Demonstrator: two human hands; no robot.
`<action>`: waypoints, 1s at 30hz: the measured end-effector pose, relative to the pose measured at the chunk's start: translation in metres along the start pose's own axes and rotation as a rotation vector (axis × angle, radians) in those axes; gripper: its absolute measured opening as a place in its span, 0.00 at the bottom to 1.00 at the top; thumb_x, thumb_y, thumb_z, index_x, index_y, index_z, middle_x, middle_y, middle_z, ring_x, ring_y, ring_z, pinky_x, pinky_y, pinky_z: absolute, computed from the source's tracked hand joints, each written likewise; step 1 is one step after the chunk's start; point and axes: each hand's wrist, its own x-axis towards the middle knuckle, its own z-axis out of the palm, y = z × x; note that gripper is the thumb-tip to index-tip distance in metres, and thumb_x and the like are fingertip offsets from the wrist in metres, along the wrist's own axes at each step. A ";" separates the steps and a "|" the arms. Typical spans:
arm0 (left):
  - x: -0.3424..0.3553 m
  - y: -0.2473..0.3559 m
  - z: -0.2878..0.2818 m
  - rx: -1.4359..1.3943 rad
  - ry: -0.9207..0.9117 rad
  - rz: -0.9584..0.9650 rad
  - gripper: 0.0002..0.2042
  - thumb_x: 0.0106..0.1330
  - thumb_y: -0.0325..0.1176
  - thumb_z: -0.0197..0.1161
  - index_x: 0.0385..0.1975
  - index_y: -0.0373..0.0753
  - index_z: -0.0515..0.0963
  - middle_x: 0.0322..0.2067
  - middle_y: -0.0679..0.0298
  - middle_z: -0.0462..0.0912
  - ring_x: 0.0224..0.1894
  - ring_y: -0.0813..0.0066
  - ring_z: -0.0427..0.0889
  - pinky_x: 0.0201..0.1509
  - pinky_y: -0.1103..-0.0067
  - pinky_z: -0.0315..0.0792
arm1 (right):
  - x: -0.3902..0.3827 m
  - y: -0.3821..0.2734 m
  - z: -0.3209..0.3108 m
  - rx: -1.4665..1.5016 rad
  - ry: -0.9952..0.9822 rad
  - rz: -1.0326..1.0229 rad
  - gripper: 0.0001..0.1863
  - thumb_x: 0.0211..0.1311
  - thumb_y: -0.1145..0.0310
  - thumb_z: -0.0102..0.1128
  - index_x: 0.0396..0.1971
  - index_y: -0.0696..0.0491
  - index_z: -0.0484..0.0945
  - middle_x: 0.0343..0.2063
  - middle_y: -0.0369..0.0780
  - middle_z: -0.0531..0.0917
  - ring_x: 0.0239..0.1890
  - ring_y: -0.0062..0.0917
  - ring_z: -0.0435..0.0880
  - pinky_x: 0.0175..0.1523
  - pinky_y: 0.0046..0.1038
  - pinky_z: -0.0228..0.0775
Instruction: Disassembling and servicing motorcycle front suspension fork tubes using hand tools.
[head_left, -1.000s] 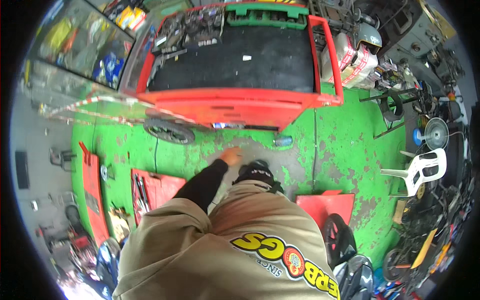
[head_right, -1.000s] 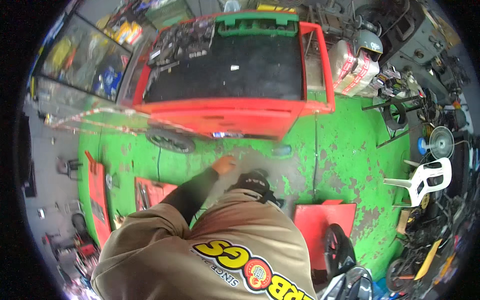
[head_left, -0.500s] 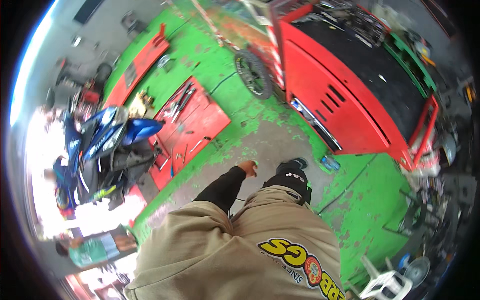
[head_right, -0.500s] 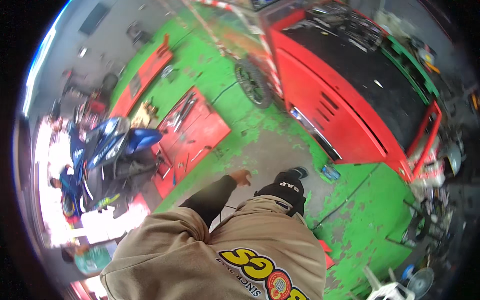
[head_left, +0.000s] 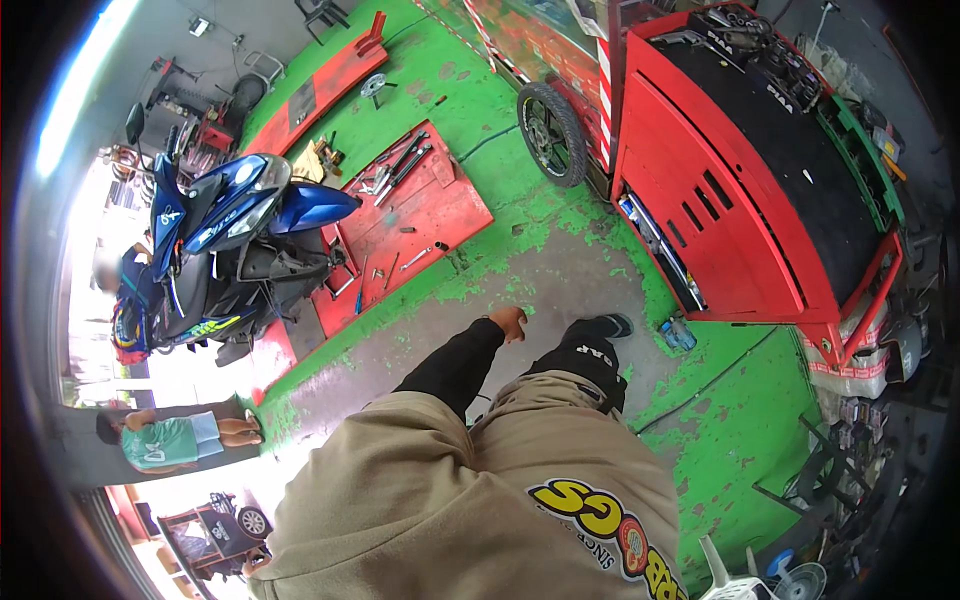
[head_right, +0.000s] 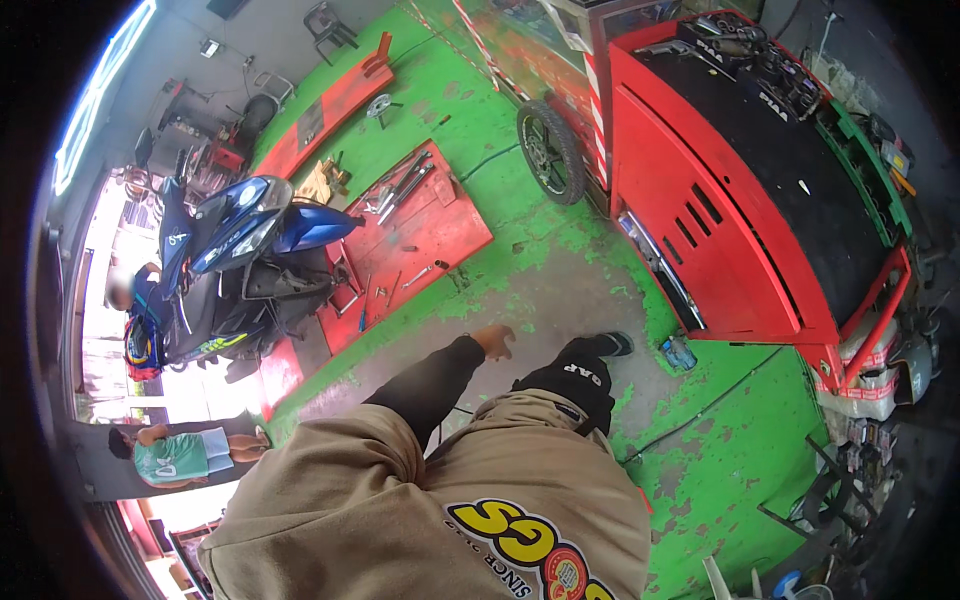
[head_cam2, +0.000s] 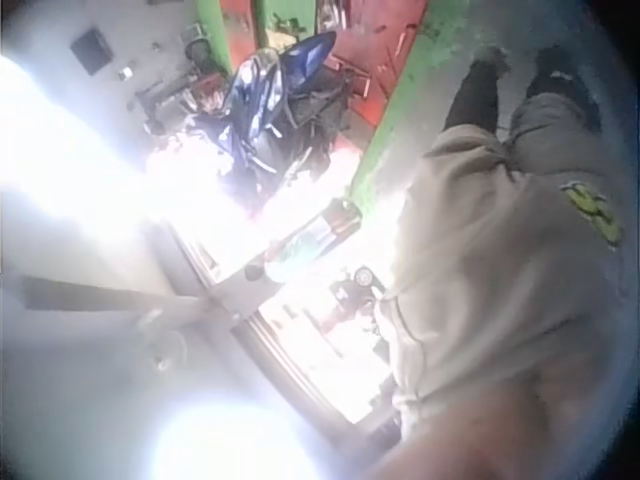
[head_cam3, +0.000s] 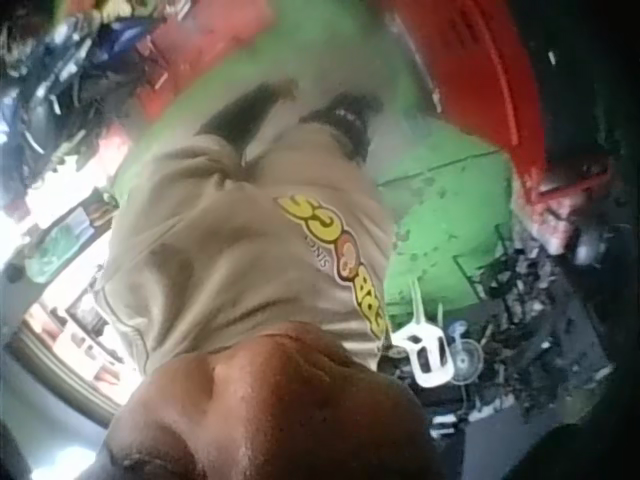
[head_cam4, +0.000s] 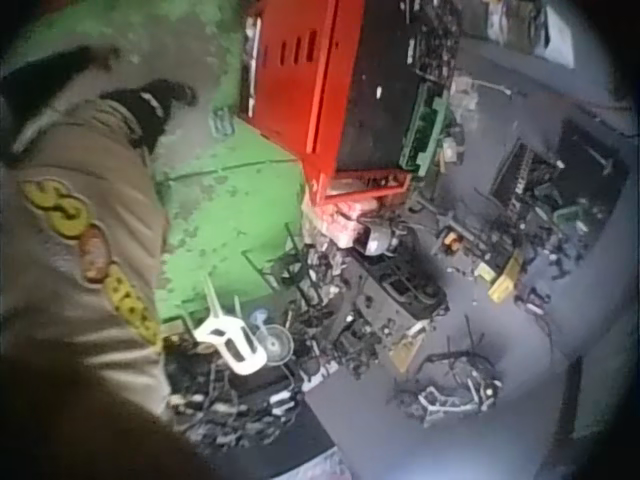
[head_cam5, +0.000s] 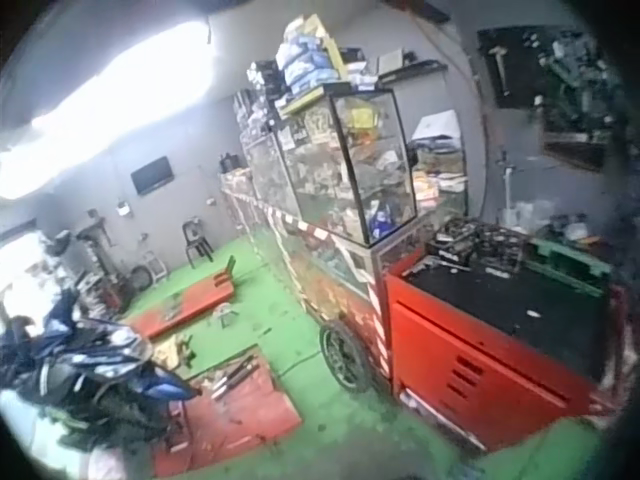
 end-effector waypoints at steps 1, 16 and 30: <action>-0.002 0.001 0.000 -0.003 -0.014 -0.011 0.29 0.48 0.32 0.72 0.55 0.37 0.76 0.27 0.56 0.85 0.24 0.65 0.87 0.27 0.71 0.79 | -0.002 0.000 0.004 0.006 0.011 -0.002 0.14 0.65 0.67 0.58 0.46 0.59 0.77 0.41 0.43 0.82 0.37 0.28 0.81 0.40 0.33 0.74; 0.033 0.102 -0.026 0.259 -0.080 0.159 0.27 0.50 0.31 0.72 0.54 0.35 0.78 0.36 0.54 0.87 0.25 0.64 0.87 0.30 0.68 0.80 | -0.029 0.018 0.036 0.054 0.391 0.120 0.13 0.68 0.71 0.56 0.49 0.58 0.76 0.45 0.40 0.81 0.38 0.24 0.79 0.39 0.32 0.73; 0.081 0.114 -0.149 0.159 0.264 0.664 0.18 0.57 0.34 0.59 0.48 0.41 0.80 0.41 0.49 0.85 0.46 0.50 0.83 0.51 0.62 0.76 | 0.083 -0.084 0.056 1.226 0.523 0.392 0.17 0.68 0.71 0.56 0.56 0.53 0.70 0.40 0.34 0.77 0.33 0.20 0.75 0.33 0.23 0.68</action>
